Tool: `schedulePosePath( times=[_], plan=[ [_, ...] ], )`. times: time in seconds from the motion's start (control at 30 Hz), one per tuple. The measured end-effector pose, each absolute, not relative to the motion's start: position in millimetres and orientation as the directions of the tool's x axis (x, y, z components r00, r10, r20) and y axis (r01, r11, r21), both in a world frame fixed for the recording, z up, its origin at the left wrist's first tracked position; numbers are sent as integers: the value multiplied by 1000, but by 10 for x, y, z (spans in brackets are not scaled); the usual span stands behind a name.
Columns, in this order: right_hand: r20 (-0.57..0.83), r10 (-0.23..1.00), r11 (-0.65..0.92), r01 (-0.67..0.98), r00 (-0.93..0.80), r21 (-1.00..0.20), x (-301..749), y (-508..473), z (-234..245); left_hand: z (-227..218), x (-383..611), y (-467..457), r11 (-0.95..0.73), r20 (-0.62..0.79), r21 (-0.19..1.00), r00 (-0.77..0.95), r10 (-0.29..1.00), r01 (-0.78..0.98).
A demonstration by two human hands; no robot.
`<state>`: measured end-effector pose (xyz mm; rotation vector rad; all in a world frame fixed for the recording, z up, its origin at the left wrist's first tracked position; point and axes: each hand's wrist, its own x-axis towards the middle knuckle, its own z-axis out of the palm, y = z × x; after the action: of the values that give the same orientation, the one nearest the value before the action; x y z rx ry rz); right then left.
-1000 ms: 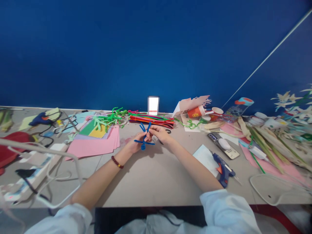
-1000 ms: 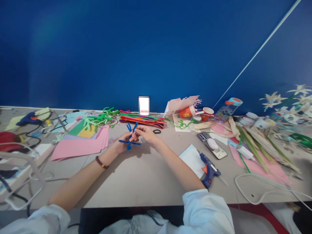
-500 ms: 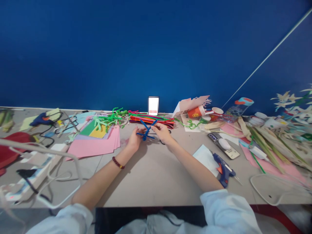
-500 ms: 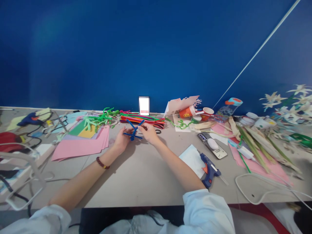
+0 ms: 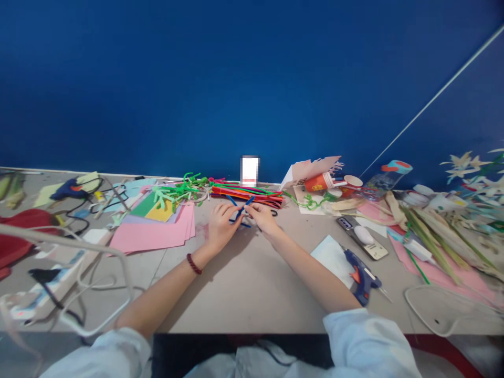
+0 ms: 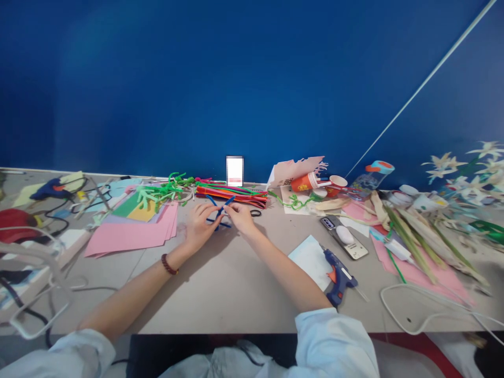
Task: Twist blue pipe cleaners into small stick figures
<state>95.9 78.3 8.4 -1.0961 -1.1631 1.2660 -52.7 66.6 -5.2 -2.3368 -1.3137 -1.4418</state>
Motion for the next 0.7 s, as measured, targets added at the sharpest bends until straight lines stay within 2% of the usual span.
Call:
schedulePosePath(
  times=[0.2,0.33,0.43,0.53,0.7],
  plan=[
    [19,998,12,-122,-56,-992,926,788,18,-97,-551,700,-589,713,418,152,684,691],
    [75,993,64,-115,-90,-991,951,809,6,-64,-539,673,-589,634,597,128,762,545],
    [201,959,204,-5,-200,-979,1033,819,74,-40,-512,660,-542,547,736,115,829,406],
    [339,889,411,210,-308,-887,1142,816,191,-30,-486,661,-459,454,829,96,886,318],
    [397,800,567,349,-451,-746,1270,819,336,-3,-480,675,-236,223,968,132,966,89]
  ],
)
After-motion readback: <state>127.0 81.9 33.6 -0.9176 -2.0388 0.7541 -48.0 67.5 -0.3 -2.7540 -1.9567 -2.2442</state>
